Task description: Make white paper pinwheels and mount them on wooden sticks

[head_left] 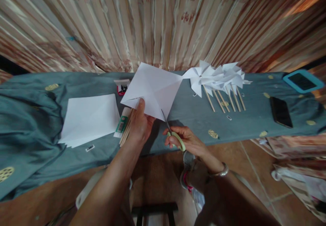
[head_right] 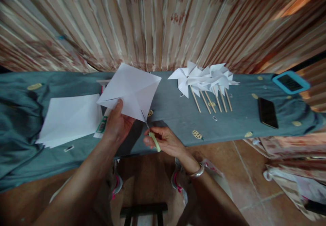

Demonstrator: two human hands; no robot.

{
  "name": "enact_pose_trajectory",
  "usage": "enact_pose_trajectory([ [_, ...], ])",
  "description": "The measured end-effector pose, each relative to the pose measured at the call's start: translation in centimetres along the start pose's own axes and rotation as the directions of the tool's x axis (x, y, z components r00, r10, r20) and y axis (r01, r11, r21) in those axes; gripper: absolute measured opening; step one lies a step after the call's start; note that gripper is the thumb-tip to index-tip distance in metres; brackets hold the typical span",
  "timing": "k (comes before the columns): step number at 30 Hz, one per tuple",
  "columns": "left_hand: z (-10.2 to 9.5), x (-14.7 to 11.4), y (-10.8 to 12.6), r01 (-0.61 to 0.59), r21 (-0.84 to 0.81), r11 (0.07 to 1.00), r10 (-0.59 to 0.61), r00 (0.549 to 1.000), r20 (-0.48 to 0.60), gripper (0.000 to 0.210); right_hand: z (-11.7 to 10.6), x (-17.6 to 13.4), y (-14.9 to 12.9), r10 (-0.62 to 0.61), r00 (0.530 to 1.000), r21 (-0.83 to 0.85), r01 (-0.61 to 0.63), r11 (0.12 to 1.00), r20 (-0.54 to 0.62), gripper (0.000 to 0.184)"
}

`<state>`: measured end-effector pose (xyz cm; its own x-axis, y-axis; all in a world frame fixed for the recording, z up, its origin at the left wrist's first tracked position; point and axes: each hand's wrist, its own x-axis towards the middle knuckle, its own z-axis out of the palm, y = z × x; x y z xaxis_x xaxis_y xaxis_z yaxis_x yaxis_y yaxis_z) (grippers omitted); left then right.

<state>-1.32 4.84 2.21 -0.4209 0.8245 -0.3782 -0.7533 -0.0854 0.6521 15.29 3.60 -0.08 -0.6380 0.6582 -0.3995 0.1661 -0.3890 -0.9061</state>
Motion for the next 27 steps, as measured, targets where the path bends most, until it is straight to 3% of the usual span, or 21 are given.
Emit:
enact_pose_trajectory([
  [13,-0.34,0.10,0.22,-0.010,0.015,1.000,0.010,1.000,-0.009,0.024,-0.11,-0.06,0.68,-0.082,0.996,-0.103,0.079,0.992,-0.026,0.046],
  [27,-0.24,0.11,0.38,-0.006,-0.017,1.000,0.006,1.000,0.000,0.021,0.02,0.15,0.80,-0.012,0.999,0.005,0.012,1.000,-0.045,0.049],
])
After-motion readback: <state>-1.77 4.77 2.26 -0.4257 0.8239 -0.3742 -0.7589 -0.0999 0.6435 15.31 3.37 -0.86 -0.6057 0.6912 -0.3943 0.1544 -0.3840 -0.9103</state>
